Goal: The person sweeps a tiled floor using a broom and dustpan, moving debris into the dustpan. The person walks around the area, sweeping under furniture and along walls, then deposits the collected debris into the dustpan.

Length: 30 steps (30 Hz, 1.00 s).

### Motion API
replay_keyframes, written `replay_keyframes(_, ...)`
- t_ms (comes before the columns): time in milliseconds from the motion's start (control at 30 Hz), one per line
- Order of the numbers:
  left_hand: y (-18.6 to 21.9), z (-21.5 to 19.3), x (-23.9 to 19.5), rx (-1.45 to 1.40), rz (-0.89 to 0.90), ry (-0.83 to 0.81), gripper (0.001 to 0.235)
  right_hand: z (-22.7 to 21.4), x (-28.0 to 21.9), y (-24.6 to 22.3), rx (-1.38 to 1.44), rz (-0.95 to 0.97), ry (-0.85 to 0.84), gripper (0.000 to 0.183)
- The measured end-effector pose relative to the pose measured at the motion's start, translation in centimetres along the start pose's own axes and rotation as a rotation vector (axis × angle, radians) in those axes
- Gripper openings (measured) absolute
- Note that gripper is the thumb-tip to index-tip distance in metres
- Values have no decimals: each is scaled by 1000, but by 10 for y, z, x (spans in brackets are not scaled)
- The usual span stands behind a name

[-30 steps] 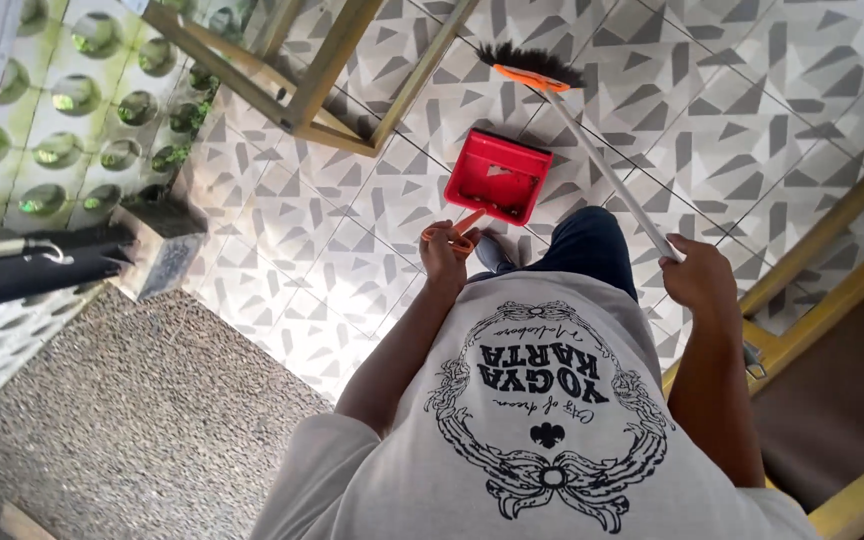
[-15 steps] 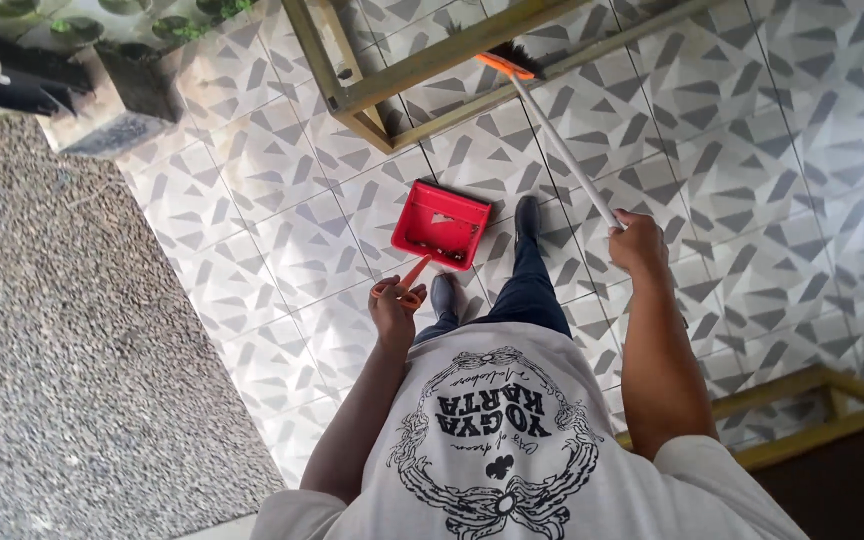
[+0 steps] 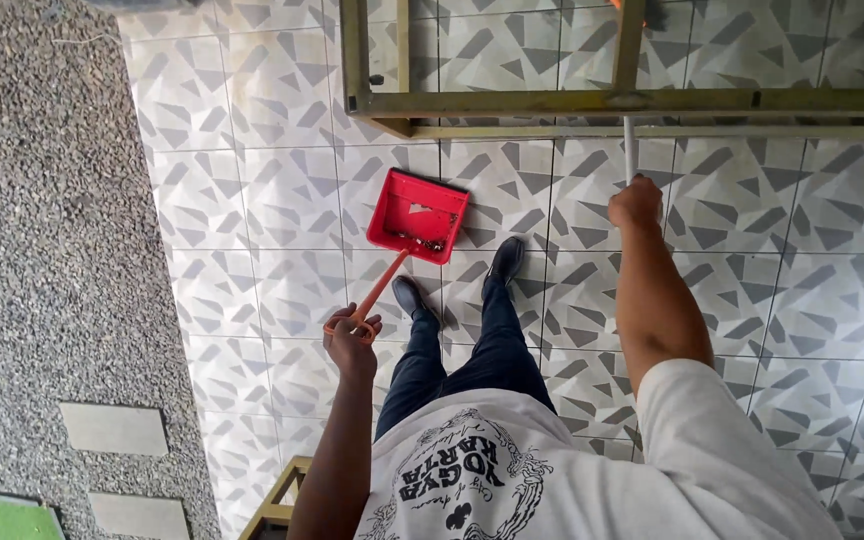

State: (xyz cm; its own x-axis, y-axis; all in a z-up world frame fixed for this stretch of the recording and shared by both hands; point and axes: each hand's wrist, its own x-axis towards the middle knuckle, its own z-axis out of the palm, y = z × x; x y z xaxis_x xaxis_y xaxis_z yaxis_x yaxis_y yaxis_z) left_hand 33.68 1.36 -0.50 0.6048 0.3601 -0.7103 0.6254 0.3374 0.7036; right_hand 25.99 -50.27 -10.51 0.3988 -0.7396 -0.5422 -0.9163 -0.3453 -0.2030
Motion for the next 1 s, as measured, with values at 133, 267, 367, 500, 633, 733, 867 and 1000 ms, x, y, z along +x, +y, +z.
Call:
replay_keyframes(133, -10, 8, -3, 16, 10, 41, 26, 21, 6, -14, -57, -55, -117, 37)
replay_keyframes(267, -18, 4, 4, -1, 14, 66, 26, 14, -67, -1, -174, -157, -309, 41)
replay_keyframes(367, -22, -2, 16, -36, 7, 92, 25, 0, -96, 31, -55, -173, -335, 47)
replay_keyframes(500, -13, -14, 26, -98, 28, 133, 24, -9, -104, 38, 55, -171, -228, 44)
replay_keyframes(633, -13, -21, 30, -92, 36, 161, 22, -19, -52, -26, -88, -250, -153, 41)
replay_keyframes(733, -22, -18, 32, -76, 43, 165, 22, 16, 9, -65, -180, -325, -115, 38)
replay_keyframes(867, -19, -5, 15, -40, 35, 175, 23, 47, 23, -104, -192, -359, -215, 36)
replay_keyframes(1000, -19, -16, 19, -24, 6, 184, 24, 65, -17, -56, -350, -403, -343, 49)
